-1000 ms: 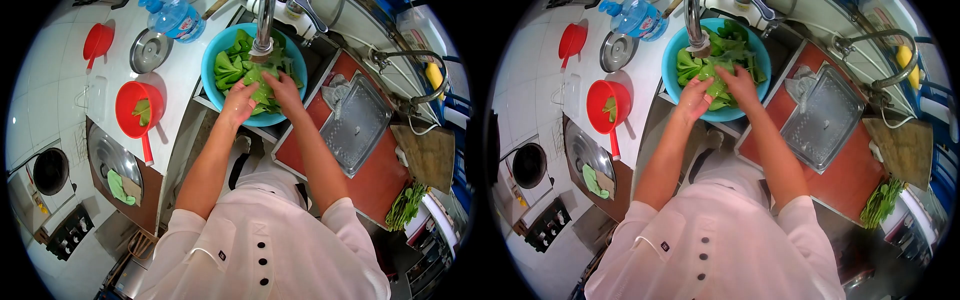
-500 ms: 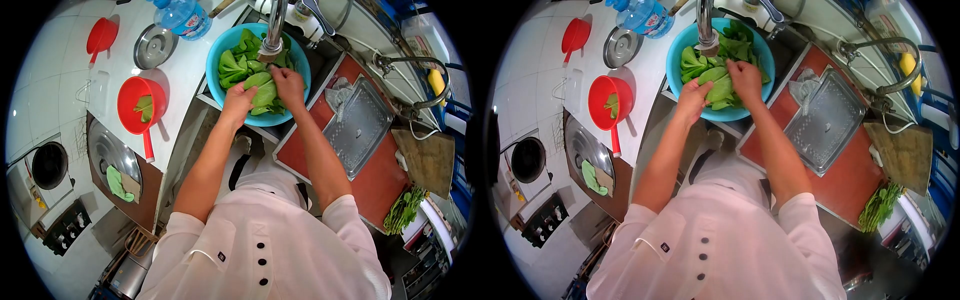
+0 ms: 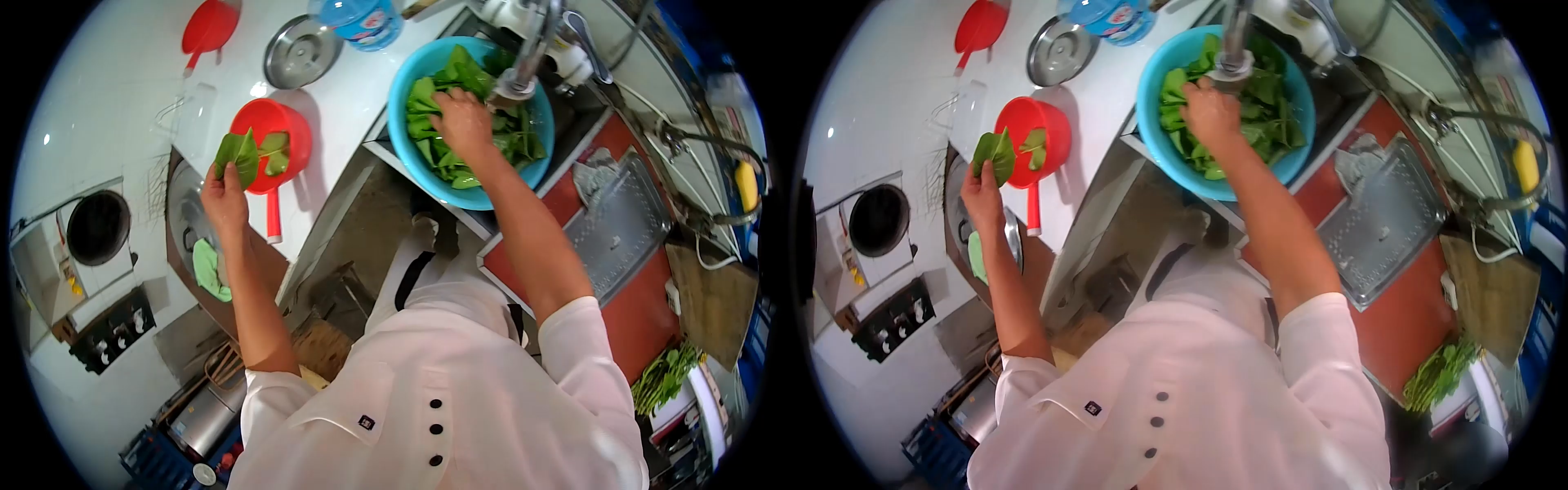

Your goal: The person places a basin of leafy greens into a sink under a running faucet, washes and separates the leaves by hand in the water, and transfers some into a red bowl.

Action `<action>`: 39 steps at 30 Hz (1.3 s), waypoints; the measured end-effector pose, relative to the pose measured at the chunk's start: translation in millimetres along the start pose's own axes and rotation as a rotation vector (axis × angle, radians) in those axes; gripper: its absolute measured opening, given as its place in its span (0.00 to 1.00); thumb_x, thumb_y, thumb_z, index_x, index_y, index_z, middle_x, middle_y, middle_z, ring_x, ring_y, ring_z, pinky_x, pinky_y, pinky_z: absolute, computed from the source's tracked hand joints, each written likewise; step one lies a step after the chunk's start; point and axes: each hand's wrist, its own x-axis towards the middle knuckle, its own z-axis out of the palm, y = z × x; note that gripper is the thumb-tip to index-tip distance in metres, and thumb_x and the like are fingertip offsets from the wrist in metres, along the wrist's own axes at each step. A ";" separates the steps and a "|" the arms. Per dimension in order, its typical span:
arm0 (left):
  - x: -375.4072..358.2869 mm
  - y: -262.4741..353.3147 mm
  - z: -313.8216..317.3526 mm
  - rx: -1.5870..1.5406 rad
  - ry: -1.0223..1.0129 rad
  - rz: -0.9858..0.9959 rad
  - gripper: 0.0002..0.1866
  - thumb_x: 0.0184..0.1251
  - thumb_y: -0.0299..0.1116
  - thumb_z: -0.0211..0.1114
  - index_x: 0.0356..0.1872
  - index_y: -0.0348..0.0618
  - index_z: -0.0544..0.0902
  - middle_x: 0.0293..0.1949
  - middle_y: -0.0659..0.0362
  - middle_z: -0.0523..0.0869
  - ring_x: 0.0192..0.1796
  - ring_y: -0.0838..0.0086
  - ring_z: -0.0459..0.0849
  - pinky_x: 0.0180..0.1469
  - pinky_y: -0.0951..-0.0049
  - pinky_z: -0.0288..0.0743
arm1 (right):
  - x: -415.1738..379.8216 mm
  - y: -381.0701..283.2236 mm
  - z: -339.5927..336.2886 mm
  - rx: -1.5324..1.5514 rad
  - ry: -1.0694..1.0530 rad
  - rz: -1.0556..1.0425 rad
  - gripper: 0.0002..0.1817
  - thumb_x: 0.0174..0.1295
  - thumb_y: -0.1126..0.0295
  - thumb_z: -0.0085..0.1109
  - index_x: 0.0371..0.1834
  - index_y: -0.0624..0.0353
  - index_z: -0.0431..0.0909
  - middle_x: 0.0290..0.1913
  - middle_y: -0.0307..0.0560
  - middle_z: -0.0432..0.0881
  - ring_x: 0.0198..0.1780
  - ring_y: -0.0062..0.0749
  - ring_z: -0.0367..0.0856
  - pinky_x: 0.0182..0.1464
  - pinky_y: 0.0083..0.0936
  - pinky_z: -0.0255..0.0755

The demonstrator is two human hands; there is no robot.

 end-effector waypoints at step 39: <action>-106.3 62.9 295.2 -1.078 -0.669 -1.079 0.13 0.69 0.31 0.60 0.52 0.43 0.74 0.48 0.56 0.82 0.48 0.66 0.83 0.51 0.61 0.78 | -72.9 50.7 -52.7 0.811 0.263 0.242 0.08 0.58 0.76 0.56 0.41 0.61 0.73 0.40 0.46 0.81 0.38 0.31 0.81 0.38 0.25 0.74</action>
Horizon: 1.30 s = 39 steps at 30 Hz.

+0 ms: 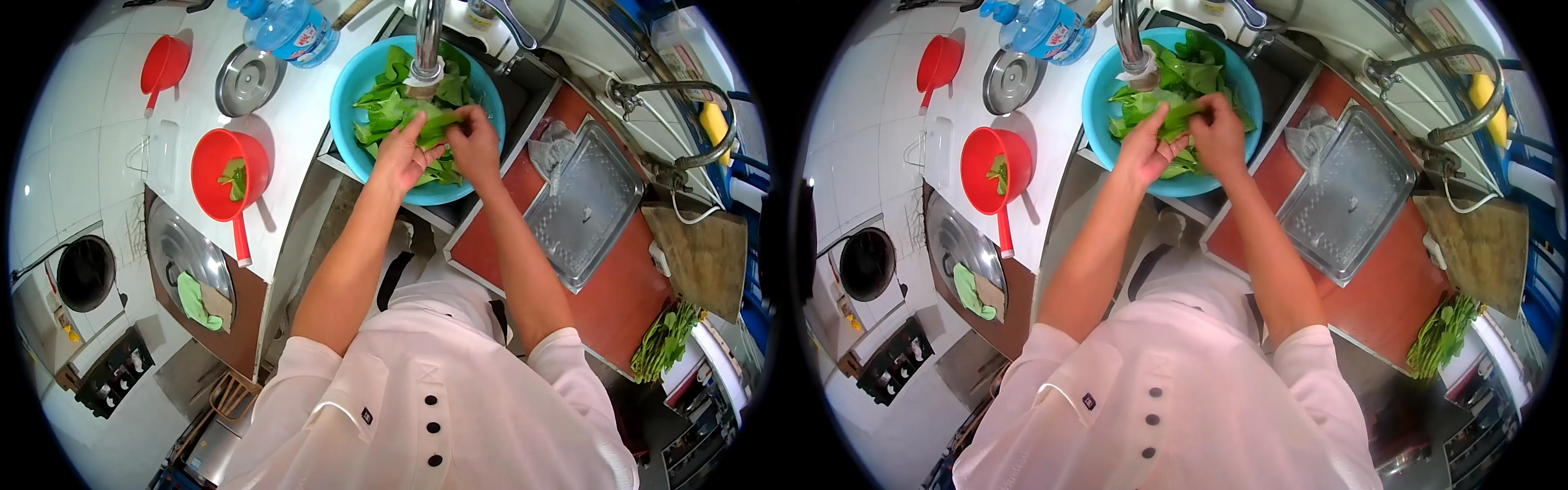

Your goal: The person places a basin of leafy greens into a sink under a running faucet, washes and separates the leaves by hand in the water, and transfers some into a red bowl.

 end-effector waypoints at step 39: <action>12.2 13.1 10.1 0.211 0.352 0.337 0.21 0.76 0.47 0.49 0.52 0.38 0.76 0.48 0.53 0.81 0.47 0.70 0.80 0.51 0.69 0.73 | 27.7 -12.1 35.7 0.246 0.125 0.298 0.17 0.62 0.65 0.59 0.47 0.68 0.79 0.41 0.52 0.85 0.38 0.36 0.82 0.44 0.28 0.73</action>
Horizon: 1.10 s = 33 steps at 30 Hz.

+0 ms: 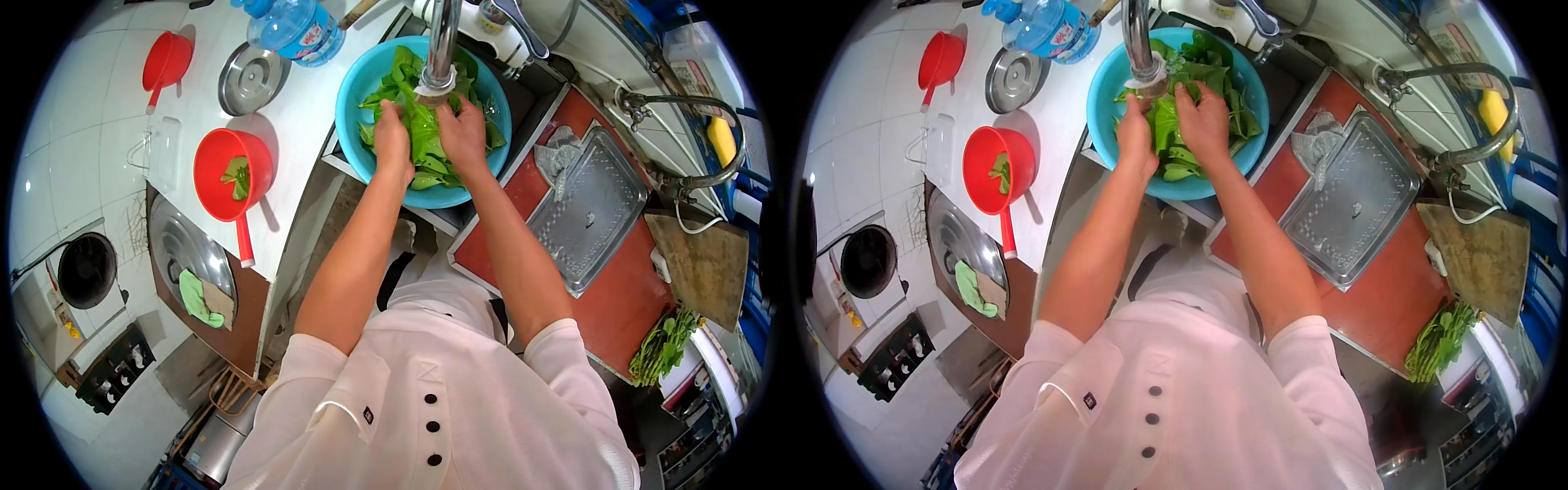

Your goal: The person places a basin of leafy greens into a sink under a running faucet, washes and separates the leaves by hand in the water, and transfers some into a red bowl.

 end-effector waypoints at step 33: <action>-0.4 -11.2 -30.2 -0.306 -0.605 -0.218 0.24 0.78 0.47 0.41 0.63 0.39 0.69 0.59 0.53 0.77 0.60 0.62 0.75 0.65 0.60 0.66 | -36.0 2.1 -25.2 -0.116 0.005 -0.027 0.19 0.59 0.65 0.61 0.52 0.62 0.77 0.49 0.49 0.80 0.47 0.34 0.78 0.49 0.30 0.72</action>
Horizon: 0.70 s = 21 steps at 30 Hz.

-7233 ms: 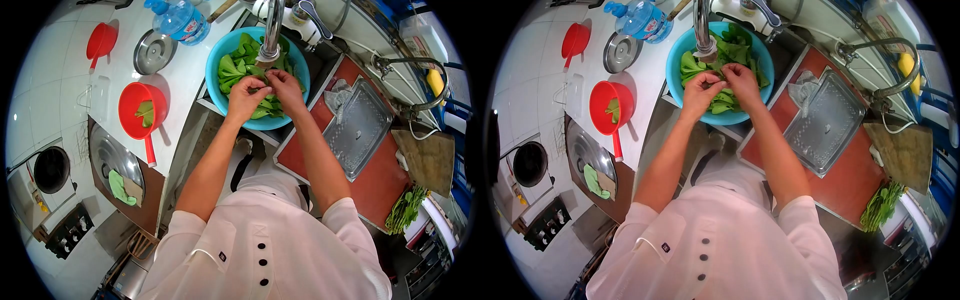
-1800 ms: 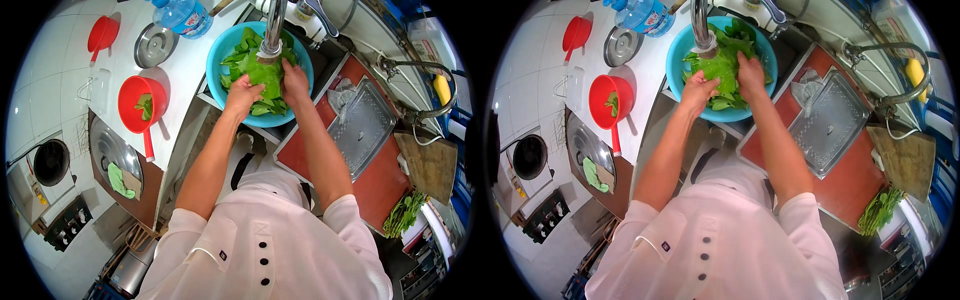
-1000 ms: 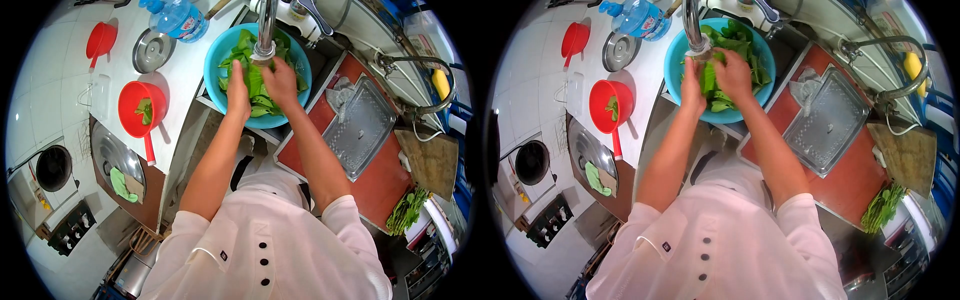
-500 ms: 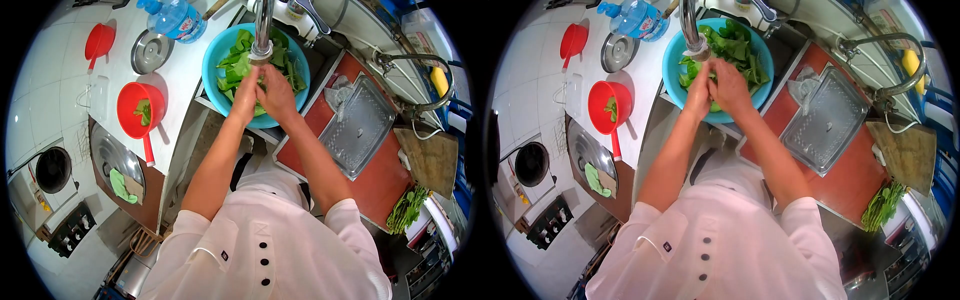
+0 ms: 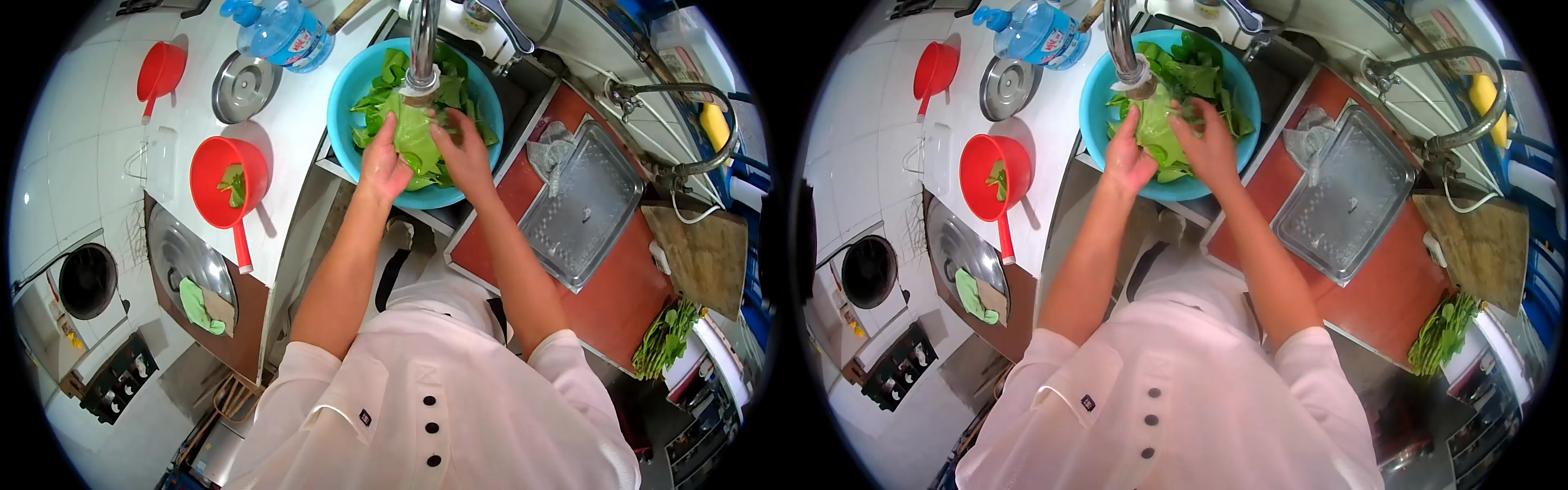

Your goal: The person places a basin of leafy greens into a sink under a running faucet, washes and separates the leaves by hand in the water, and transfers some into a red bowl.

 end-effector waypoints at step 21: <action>3.4 -2.8 17.6 0.517 0.150 0.073 0.11 0.66 0.23 0.60 0.48 0.42 0.78 0.47 0.59 0.84 0.48 0.71 0.82 0.52 0.65 0.78 | 33.7 22.5 -2.7 0.341 0.050 0.072 0.15 0.65 0.61 0.56 0.36 0.65 0.78 0.30 0.42 0.80 0.32 0.22 0.74 0.37 0.23 0.69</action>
